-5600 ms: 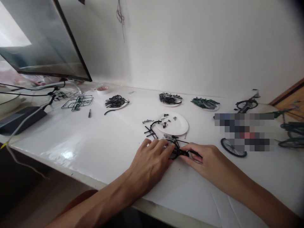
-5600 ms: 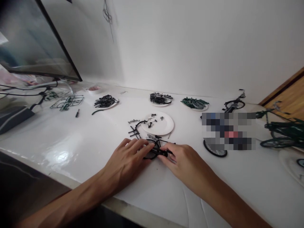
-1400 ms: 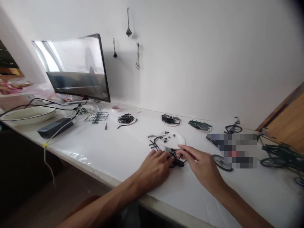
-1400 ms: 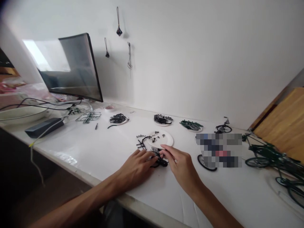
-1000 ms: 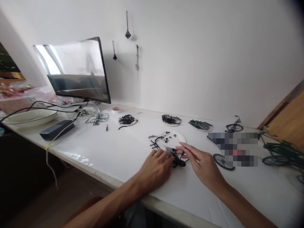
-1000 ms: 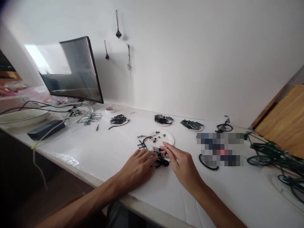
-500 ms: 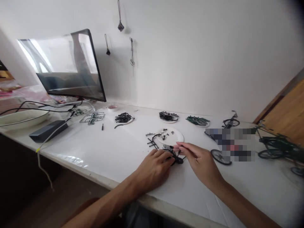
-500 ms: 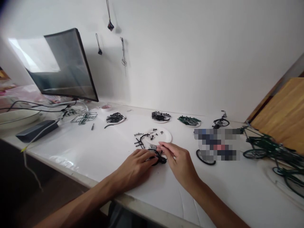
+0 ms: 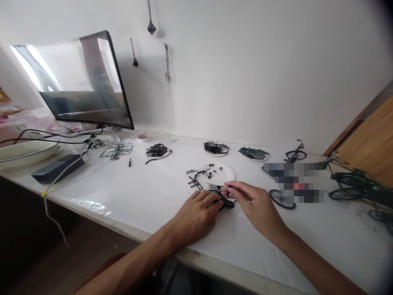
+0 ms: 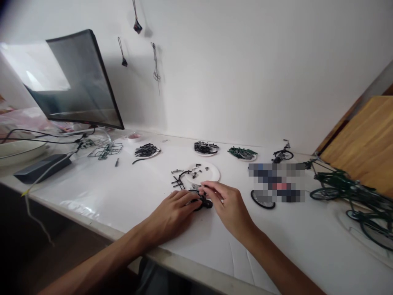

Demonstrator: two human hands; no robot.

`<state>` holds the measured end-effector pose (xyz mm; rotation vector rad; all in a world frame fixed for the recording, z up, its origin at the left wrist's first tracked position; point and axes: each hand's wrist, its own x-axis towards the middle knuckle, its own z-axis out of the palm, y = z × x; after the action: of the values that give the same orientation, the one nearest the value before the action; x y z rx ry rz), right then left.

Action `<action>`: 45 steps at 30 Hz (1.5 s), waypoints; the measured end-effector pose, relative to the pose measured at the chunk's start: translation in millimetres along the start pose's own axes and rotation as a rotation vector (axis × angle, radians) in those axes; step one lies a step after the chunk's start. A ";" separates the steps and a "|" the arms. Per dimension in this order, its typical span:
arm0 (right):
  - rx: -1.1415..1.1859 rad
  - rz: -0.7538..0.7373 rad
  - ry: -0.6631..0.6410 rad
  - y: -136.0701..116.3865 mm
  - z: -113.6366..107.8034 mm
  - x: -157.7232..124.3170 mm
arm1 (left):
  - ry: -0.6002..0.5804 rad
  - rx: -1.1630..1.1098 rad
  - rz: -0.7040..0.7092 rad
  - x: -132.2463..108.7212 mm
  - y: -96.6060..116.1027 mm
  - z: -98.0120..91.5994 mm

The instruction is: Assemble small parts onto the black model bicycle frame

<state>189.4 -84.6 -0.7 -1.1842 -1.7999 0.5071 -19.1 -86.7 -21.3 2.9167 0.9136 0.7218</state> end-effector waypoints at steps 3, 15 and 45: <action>-0.006 0.034 0.047 -2.7 2.7 2.3 | 0.003 -0.003 0.007 0.2 -0.7 -0.5; 0.032 0.059 0.030 1.6 4.2 3.7 | -0.011 -0.001 0.031 5.6 -6.2 -5.6; -0.316 0.159 -0.509 29.6 -24.2 -2.7 | -0.162 -0.338 0.298 65.6 -67.2 -14.1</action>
<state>225.4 -76.6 -10.9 -1.5216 -2.2904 0.6794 -13.9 2.8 10.2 2.7749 0.3088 0.5688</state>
